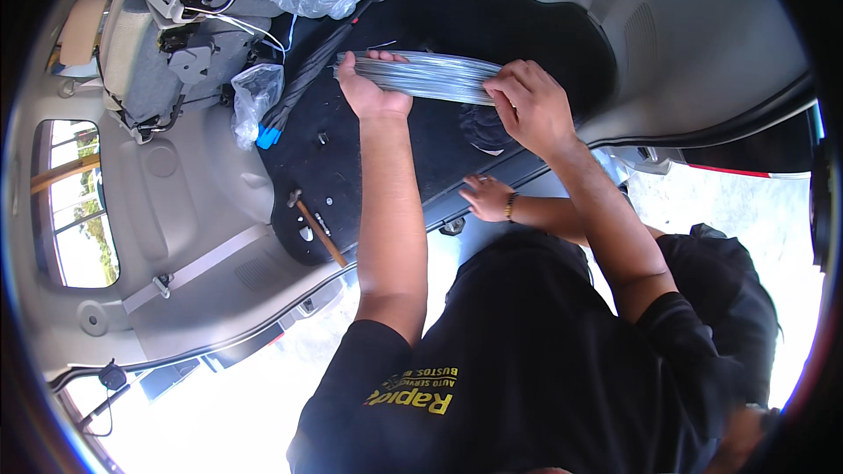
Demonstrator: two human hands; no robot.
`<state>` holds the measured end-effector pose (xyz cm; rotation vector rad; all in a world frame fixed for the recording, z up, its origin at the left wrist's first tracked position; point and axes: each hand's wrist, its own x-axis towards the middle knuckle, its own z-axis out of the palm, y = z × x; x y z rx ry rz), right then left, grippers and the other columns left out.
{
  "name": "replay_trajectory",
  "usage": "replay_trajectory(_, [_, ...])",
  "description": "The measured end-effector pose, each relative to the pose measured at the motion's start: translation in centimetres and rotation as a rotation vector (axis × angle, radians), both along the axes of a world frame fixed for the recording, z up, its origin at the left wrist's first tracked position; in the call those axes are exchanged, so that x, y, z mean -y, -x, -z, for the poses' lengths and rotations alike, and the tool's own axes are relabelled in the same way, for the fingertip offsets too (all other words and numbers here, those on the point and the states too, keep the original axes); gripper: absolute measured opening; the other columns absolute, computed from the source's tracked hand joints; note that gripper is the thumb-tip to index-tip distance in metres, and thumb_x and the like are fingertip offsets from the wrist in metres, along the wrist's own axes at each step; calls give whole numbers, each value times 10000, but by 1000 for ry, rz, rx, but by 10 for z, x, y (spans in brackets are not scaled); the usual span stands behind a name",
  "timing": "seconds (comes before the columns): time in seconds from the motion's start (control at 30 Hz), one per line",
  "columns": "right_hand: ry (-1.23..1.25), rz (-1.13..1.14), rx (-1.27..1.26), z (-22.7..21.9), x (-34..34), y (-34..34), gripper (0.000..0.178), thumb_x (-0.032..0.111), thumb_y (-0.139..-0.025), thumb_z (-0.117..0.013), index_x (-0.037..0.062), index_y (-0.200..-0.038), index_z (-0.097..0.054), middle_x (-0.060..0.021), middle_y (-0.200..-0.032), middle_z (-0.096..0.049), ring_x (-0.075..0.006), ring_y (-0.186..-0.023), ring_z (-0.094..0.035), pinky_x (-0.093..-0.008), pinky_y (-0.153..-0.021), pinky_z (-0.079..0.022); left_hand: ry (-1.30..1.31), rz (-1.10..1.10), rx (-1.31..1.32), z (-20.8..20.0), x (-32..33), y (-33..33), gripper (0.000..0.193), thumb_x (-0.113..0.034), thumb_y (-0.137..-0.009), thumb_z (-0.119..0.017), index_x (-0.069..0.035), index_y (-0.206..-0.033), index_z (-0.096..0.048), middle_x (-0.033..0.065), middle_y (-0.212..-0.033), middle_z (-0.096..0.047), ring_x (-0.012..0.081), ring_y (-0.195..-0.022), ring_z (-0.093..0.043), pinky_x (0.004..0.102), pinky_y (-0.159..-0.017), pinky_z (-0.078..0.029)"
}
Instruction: The person walks through an auto repair shop carrying a coiled wire, places it in the trunk of a gray SUV, and then measures and cuts a length of wire. The person strips the wire ends and attaches a small black connector to one end.
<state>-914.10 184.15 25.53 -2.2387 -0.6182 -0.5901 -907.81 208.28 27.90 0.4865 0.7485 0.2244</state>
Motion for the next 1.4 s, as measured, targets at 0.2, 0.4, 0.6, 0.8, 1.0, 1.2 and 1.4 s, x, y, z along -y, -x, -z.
replay_trajectory(0.2, [-107, -47, -66, -14, -11, -1, 110, 90, -849, -774, 104, -940, -714, -52, -913, -664, -260, -878, -669, -398, -746, -558, 46, 73, 86, 14, -13, 4, 409, -472, -1036, -494, -98, -873, -524, 15, -794, -554, 200, -750, -598, 406, -746, -528])
replay_trajectory(0.4, [-72, -111, -75, -32, -39, -9, 105, 71, -839, -772, 100, -919, -713, -58, -904, -662, -257, -837, -675, -405, -744, -558, 88, 2, 55, 1, -3, 16, 426, -487, -1028, -494, -90, -879, -540, 31, -803, -568, 195, -770, -575, 386, -781, -514])
replay_trajectory(0.6, [-31, -158, -139, -42, -53, -9, 109, 49, -839, -762, 92, -893, -679, -63, -882, -657, -257, -809, -687, -398, -709, -564, 104, 24, 50, 5, -10, 23, 434, -501, -996, -527, -94, -850, -554, 29, -807, -574, 208, -783, -560, 378, -793, -502])
replay_trajectory(0.8, [71, -186, -293, -50, -52, -7, 77, 46, -873, -722, 87, -911, -670, -87, -875, -666, -279, -732, -708, -400, -653, -571, 126, -6, 52, 4, -11, 28, 405, -485, -979, -558, -101, -851, -553, 19, -811, -574, 204, -788, -559, 379, -800, -496])
replay_trajectory(1.0, [188, -243, -294, -66, -62, -16, 56, 82, -889, -712, 102, -932, -681, -85, -896, -676, -302, -742, -725, -430, -661, -577, 152, -26, 33, 4, -9, 32, 394, -477, -983, -562, -102, -865, -550, 22, -824, -580, 200, -786, -561, 380, -800, -502])
replay_trajectory(1.2, [275, -304, -304, -81, -87, -32, 71, 117, -888, -735, 90, -948, -710, -87, -908, -678, -304, -780, -722, -418, -688, -560, 154, -39, 68, 8, -1, 32, 372, -468, -974, -596, -121, -868, -514, 31, -783, -556, 210, -732, -568, 380, -741, -505])
replay_trajectory(1.4, [302, -314, -351, -87, -99, -38, 37, 46, -836, -694, 58, -837, -729, -121, -895, -690, -338, -806, -714, -444, -731, -566, 140, -46, 106, 14, -1, 33, 366, -450, -967, -617, -108, -888, -514, 47, -783, -560, 219, -732, -583, 382, -735, -529])
